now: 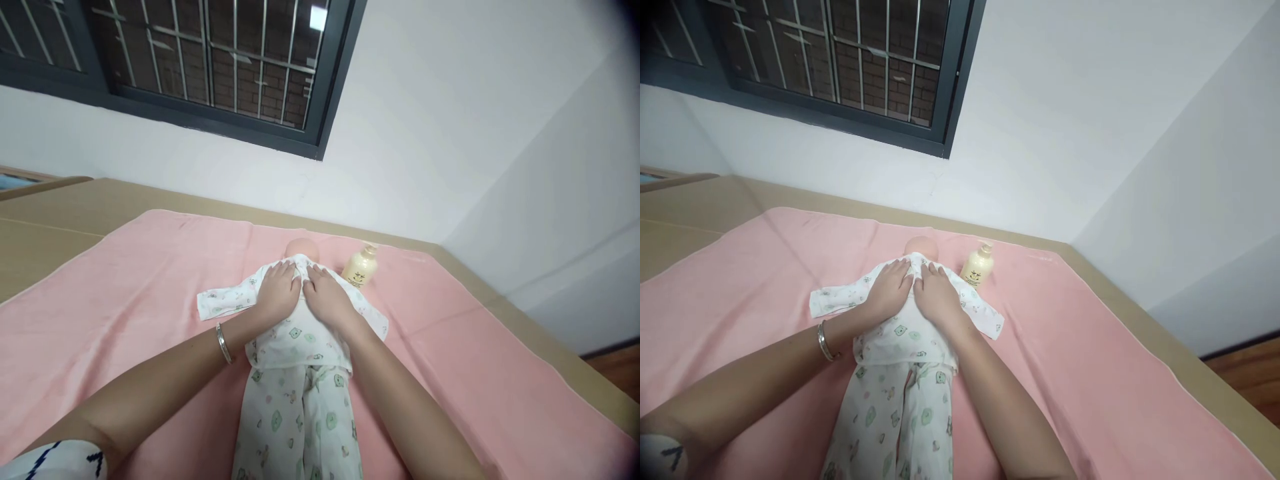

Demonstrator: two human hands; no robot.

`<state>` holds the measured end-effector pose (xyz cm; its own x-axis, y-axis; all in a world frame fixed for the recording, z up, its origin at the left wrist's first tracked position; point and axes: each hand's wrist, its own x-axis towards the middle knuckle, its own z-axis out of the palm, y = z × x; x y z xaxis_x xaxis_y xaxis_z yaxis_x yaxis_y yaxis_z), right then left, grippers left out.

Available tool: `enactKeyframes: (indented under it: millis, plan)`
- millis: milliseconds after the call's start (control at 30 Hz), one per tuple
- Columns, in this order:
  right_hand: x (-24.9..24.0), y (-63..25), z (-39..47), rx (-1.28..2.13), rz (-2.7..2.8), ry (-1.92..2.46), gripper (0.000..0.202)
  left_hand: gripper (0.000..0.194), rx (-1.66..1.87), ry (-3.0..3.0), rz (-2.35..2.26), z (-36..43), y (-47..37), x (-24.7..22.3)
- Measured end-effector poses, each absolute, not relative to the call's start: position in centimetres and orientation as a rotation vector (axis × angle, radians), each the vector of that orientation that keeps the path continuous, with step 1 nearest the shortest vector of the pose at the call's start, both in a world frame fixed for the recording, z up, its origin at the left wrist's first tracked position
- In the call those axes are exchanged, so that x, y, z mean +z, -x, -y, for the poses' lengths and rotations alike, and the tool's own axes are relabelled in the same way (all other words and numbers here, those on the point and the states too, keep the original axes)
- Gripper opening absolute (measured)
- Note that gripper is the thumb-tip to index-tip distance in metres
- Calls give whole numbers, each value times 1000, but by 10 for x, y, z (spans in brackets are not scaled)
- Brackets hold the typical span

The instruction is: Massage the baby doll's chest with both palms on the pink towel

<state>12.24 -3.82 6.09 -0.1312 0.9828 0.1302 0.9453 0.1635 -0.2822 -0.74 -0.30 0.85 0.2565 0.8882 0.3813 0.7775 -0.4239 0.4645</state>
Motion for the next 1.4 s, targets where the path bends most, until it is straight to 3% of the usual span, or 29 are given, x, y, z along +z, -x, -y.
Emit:
enactKeyframes:
  millis: [567, 1400]
  plan:
    - [52, -133, 23, 163, 2100, 1811, 43, 46, 1011, -2332, -1575, 3, 7, 2]
    - [53, -127, 27, 94, 2116, 1862, 48, 48, 1045, -2301, -1570, 6, 7, 4]
